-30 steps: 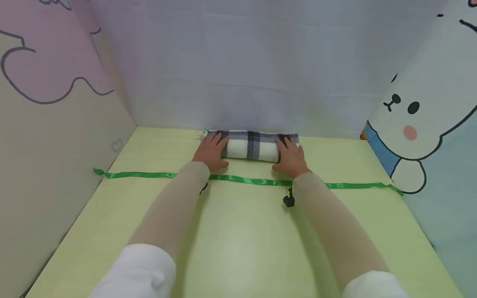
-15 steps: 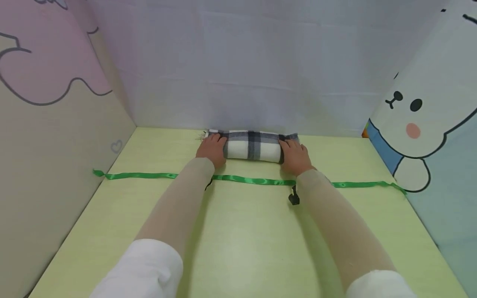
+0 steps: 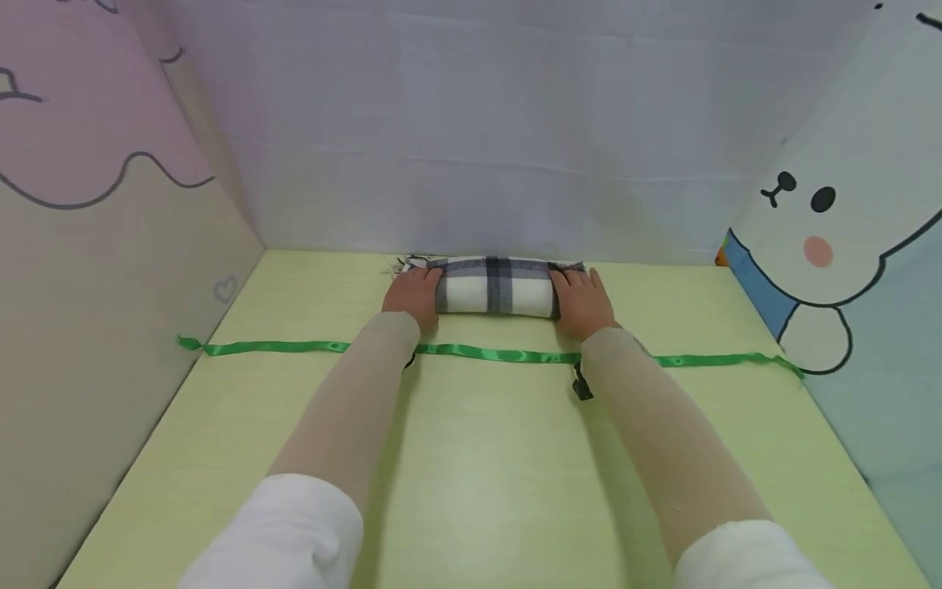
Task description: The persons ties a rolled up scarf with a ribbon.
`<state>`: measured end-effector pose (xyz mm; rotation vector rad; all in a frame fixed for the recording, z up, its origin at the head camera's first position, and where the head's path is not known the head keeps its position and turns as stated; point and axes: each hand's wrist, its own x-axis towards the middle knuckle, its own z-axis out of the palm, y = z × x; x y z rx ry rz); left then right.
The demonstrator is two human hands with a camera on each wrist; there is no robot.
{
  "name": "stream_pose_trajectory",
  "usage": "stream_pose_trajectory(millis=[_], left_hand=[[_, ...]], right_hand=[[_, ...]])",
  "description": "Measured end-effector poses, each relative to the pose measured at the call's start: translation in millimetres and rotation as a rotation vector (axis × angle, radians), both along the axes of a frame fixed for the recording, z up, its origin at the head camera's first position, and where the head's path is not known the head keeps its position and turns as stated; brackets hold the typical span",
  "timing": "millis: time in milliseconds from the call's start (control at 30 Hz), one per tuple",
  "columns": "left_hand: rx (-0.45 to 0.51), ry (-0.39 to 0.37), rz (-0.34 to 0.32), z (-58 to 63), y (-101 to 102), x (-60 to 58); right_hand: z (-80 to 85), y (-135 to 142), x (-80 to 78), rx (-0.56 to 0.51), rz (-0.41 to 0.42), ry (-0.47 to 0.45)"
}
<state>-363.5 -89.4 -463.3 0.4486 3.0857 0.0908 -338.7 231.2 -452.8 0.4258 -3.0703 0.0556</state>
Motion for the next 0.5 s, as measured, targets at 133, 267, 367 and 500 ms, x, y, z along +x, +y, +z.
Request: stream_pose_trajectory(millis=[133,267,367,500], left_hand=[[-0.01,-0.003,-0.001,-1.2,-3.4,-3.4],[-0.013,-0.023,0.003,0.4,-4.3,-1.5],[-0.014,-0.036,0.01,2.7,-4.2,0.2],[-0.026,-0.02,-0.009,4.1,-3.7,-1.8]], right_hand=[[2.7,-2.0,0.5,-0.004,0.014,0.006],[4.3,-3.5,0.4,-0.001,0.003,-0.009],[3.4,-4.4,-1.1,-0.015,0.01,-0.011],[0.6,-4.3,-3.7,-0.035,0.023,-0.006]])
